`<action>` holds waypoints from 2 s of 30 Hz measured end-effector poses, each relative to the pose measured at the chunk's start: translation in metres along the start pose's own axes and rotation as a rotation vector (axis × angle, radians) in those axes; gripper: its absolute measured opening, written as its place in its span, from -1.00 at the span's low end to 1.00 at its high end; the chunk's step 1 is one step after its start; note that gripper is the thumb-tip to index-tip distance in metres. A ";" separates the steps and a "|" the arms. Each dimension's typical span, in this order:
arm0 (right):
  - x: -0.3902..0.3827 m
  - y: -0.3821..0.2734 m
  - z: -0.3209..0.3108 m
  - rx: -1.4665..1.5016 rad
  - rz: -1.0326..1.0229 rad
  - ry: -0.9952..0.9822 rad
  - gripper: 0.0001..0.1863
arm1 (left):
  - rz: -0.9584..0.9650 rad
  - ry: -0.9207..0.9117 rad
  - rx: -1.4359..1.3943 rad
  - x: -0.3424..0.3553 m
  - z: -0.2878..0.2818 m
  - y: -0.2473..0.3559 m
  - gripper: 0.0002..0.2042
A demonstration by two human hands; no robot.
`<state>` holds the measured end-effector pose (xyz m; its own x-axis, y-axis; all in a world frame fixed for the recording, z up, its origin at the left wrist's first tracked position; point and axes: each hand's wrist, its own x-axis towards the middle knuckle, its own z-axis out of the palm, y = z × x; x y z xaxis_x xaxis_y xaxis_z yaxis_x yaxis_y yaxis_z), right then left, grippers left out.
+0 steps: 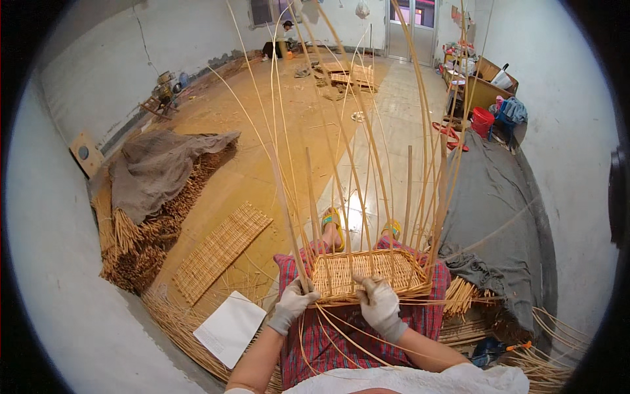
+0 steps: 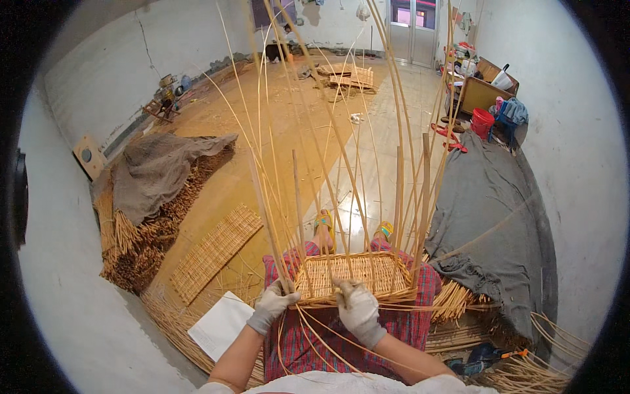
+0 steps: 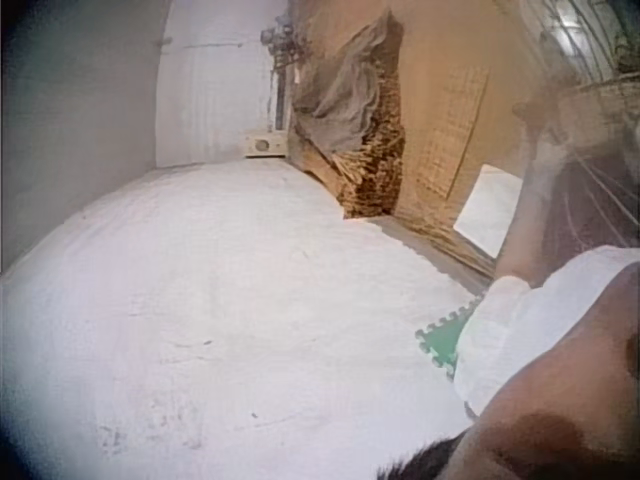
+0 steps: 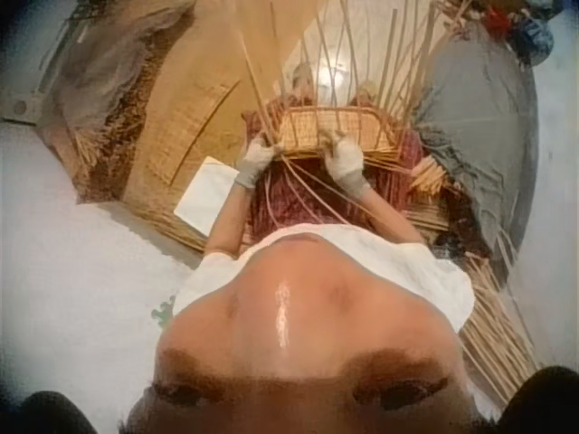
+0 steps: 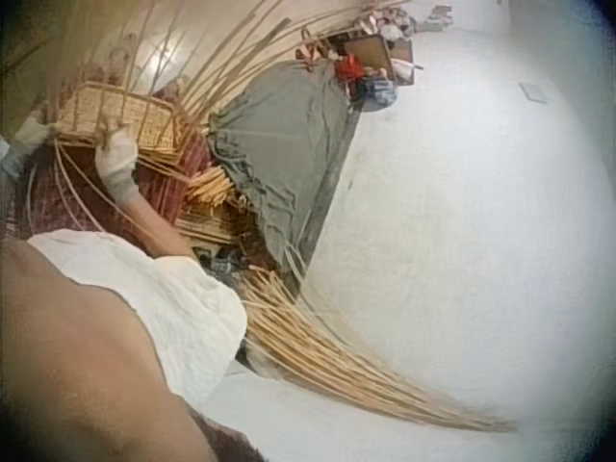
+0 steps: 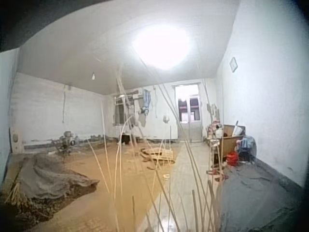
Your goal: Weaving a wicker basket using long wooden strips and cutting them with shears.
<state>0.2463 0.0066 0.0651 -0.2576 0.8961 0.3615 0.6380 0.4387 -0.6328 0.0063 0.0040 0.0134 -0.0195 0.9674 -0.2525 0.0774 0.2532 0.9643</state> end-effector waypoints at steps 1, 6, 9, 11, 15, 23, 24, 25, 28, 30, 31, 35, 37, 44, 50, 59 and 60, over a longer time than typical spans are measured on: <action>-0.008 -0.005 -0.007 -0.082 0.005 -0.117 -0.49 | 0.036 -0.062 -0.074 0.000 -0.002 -0.003 -0.72; -0.005 -0.012 0.028 -0.449 -0.364 -0.076 -0.17 | 0.018 -0.063 -0.078 -0.012 0.006 -0.007 -0.73; -0.002 -0.015 0.042 -0.608 -0.159 -0.489 -0.12 | -0.012 -0.100 0.039 -0.009 0.005 -0.006 -0.67; 0.006 -0.024 0.024 -0.610 -0.184 -0.535 -0.11 | 0.031 -0.095 0.114 -0.003 -0.002 -0.026 -0.68; 0.005 -0.036 -0.005 -0.109 -0.499 -0.193 -0.57 | 0.150 0.018 0.525 0.016 -0.021 -0.041 -0.59; 0.053 -0.021 -0.001 -0.057 -0.016 0.110 -0.43 | -0.061 -0.095 0.133 0.015 0.003 0.002 -0.58; 0.072 -0.040 0.001 -0.333 0.050 -0.047 -0.37 | -0.072 -0.031 0.159 0.013 0.004 -0.001 -0.57; 0.077 -0.038 0.003 -0.340 0.058 -0.043 -0.37 | -0.074 0.023 0.183 0.009 0.012 0.003 -0.55; 0.070 -0.039 -0.007 -0.144 0.039 -0.021 -0.34 | -0.041 0.047 0.107 -0.009 0.025 0.019 -0.58; 0.025 -0.014 -0.026 -0.095 0.037 -0.001 -0.45 | -0.003 0.051 -0.021 -0.011 0.026 0.022 -0.60; 0.000 -0.004 -0.040 -0.297 0.119 -0.072 -0.55 | -0.027 0.069 0.074 -0.012 0.022 0.018 -0.61; -0.040 -0.004 -0.056 0.049 0.264 0.077 -0.67 | -0.002 0.001 -0.054 -0.003 0.012 0.000 -0.60; -0.017 -0.024 -0.047 0.082 0.243 -0.021 -0.59 | -0.061 -0.012 -0.034 -0.008 0.004 0.004 -0.59; -0.023 0.015 -0.018 0.123 -0.019 -0.048 -0.36 | 0.134 0.032 -0.108 -0.015 0.022 -0.008 -0.52; -0.010 0.015 -0.052 0.735 0.553 0.160 -0.66 | 0.078 0.287 0.122 -0.014 0.038 0.003 -0.52; 0.094 0.008 -0.038 -0.237 0.046 0.054 -0.36 | 0.179 0.287 0.095 -0.011 0.044 -0.005 -0.51; 0.095 0.007 -0.041 -0.185 -0.095 0.066 -0.34 | 0.165 0.283 0.114 -0.006 0.044 -0.005 -0.49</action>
<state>0.2564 0.0916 0.1233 -0.2787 0.8424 0.4612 0.7370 0.4955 -0.4597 0.0498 -0.0035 0.0064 -0.2720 0.9612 -0.0463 0.2127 0.1070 0.9712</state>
